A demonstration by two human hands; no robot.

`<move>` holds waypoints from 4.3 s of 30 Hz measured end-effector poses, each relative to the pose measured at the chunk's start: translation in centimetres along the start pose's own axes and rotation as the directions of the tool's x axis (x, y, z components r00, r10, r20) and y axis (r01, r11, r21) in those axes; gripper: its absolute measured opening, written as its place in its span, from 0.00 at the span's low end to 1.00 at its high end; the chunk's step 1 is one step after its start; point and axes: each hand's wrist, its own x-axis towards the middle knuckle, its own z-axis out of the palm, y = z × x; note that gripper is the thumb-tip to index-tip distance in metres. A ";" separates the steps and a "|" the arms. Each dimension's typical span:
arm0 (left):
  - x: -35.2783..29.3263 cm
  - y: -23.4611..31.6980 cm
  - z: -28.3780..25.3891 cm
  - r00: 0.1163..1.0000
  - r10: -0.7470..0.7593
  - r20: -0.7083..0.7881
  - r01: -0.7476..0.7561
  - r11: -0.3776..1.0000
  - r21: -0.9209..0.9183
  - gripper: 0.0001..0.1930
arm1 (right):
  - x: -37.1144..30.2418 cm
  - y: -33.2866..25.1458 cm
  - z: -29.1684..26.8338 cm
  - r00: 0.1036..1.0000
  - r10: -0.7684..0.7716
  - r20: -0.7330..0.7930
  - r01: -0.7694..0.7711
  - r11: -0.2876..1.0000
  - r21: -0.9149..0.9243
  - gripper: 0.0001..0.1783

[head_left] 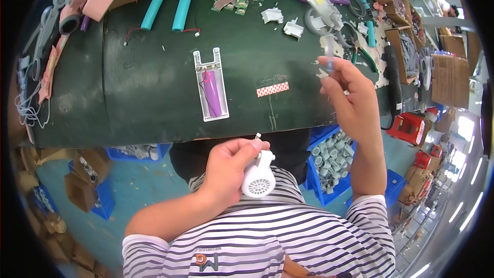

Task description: Assembling small portable fans and electronic components at a factory workbench.

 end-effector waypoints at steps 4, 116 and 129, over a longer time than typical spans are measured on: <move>-1.0 0.7 1.1 0.976 0.147 0.161 -0.138 0.988 -0.064 0.06 | 1.4 0.9 -0.4 0.936 -0.329 -0.126 0.198 0.787 -0.584 0.14; 0.7 13.3 0.9 0.324 0.738 0.592 -0.391 -0.466 0.794 0.17 | 10.5 -6.2 3.6 0.985 -0.171 -0.012 0.154 0.913 -0.377 0.30; 1.8 12.2 0.9 0.347 0.816 0.462 -0.267 -0.386 0.883 0.10 | 13.5 -7.1 5.8 0.932 -0.187 0.310 0.298 0.883 -0.363 0.10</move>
